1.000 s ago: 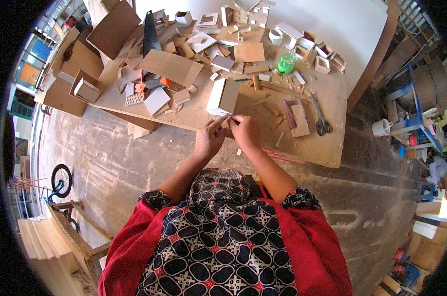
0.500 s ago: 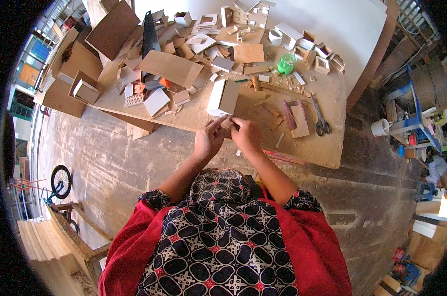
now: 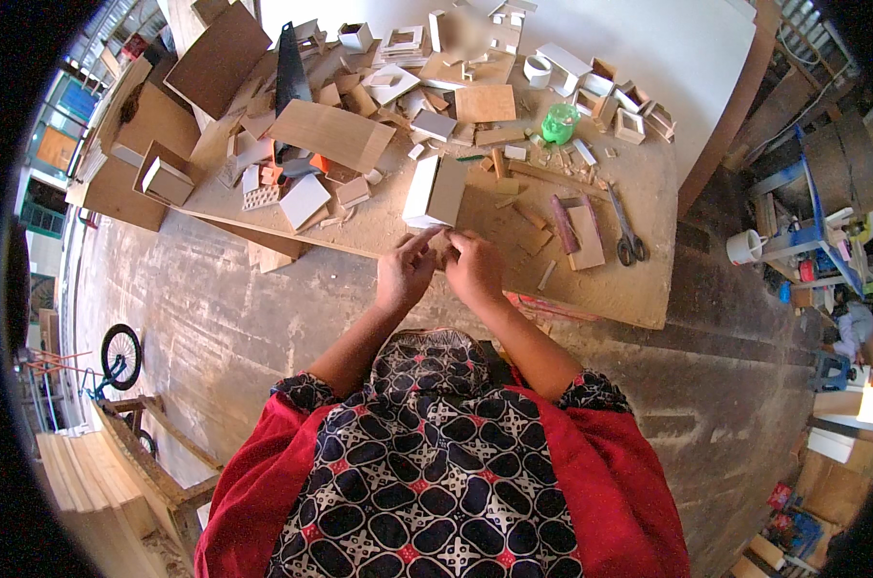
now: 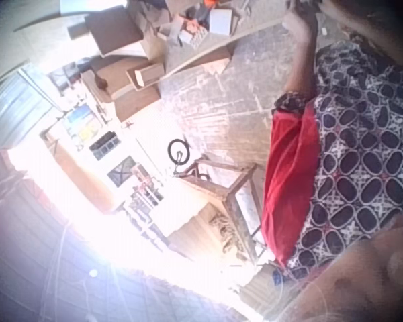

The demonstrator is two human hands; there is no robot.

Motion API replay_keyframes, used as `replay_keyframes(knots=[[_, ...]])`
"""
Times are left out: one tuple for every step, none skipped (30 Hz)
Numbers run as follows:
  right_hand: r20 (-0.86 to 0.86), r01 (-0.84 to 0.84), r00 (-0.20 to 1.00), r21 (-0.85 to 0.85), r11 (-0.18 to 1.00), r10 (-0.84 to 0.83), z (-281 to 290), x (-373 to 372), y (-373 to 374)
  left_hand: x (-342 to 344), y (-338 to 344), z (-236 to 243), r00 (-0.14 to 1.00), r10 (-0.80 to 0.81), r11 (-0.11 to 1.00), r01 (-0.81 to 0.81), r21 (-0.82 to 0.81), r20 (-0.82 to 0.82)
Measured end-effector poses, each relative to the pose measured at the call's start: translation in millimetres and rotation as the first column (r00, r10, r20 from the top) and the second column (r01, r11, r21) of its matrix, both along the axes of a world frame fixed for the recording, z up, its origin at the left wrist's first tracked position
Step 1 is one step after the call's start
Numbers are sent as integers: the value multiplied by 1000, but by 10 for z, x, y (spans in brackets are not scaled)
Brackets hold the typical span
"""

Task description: The person cuts small pieces of wood with shears and applies glue from a container to assemble an architectural model on a workbench.

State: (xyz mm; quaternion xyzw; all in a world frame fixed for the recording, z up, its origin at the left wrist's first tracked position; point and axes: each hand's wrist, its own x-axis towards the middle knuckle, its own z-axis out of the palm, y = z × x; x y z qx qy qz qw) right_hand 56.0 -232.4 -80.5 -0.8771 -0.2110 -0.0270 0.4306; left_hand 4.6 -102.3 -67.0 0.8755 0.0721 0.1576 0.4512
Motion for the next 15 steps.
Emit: replay_keyframes(knots=[[8, 1, 1000, 0, 1000, -1, -2, -2, 5, 3, 1, 1, 1000, -5, 1000, 5, -5, 8], [-1, 0, 1000, 0, 1000, 0, -3, 0, 8, 5, 2, 2, 1000, -10, 1000, 10, -9, 16], [-10, 0, 1000, -1, 1000, 0, -5, 2, 11, 6, 1, 9, 1000, -10, 1000, 10, 1, 6], [-20, 0, 1000, -2, 1000, 0, -7, 3, 12, 5, 1, 17, 1000, -10, 1000, 10, 10, -4], [-26, 0, 1000, -3, 1000, 0, -8, 3, 12, 5, -1, 24, 1000, -10, 1000, 10, 20, -13], [-33, -3, 999, -4, 1000, 3, -1, 1, 18, 2, 3, 26, 1000, -11, 1000, 11, 17, -18], [-39, -5, 999, -5, 1000, 5, 3, -1, 21, -1, 8, 26, 1000, -12, 1000, 12, 14, -23], [-40, -5, 999, -6, 1000, 5, 1, -1, 24, -4, 12, 25, 1000, -13, 1000, 13, 11, -28], [-40, -5, 999, -8, 1000, 4, 0, 3, 23, -4, 12, 21, 1000, -14, 1000, 15, 8, -18], [-41, -4, 999, -9, 1000, 4, 0, 5, 22, -4, 12, 16, 1000, -16, 1000, 16, 6, -9], [-40, -7, 999, 11, 1000, 8, 0, 5, 17, -4, 12, 11, 1000, -17, 1000, 17, 4, 1], [-40, -11, 999, 31, 999, 12, -2, 6, 10, -4, 11, 12, 1000, -20, 1000, 20, 12, 12], [-39, -15, 999, 51, 999, 17, -4, 6, 6, -4, 11, 13, 999, -23, 1000, 22, 19, 22], [-35, -14, 999, 38, 999, 15, -7, 8, 6, -4, 12, 13, 999, -26, 999, 25, 26, 33], [-31, -11, 999, 25, 1000, 12, -6, 11, 3, -1, 9, 20, 999, -29, 999, 28, 33, 28]])
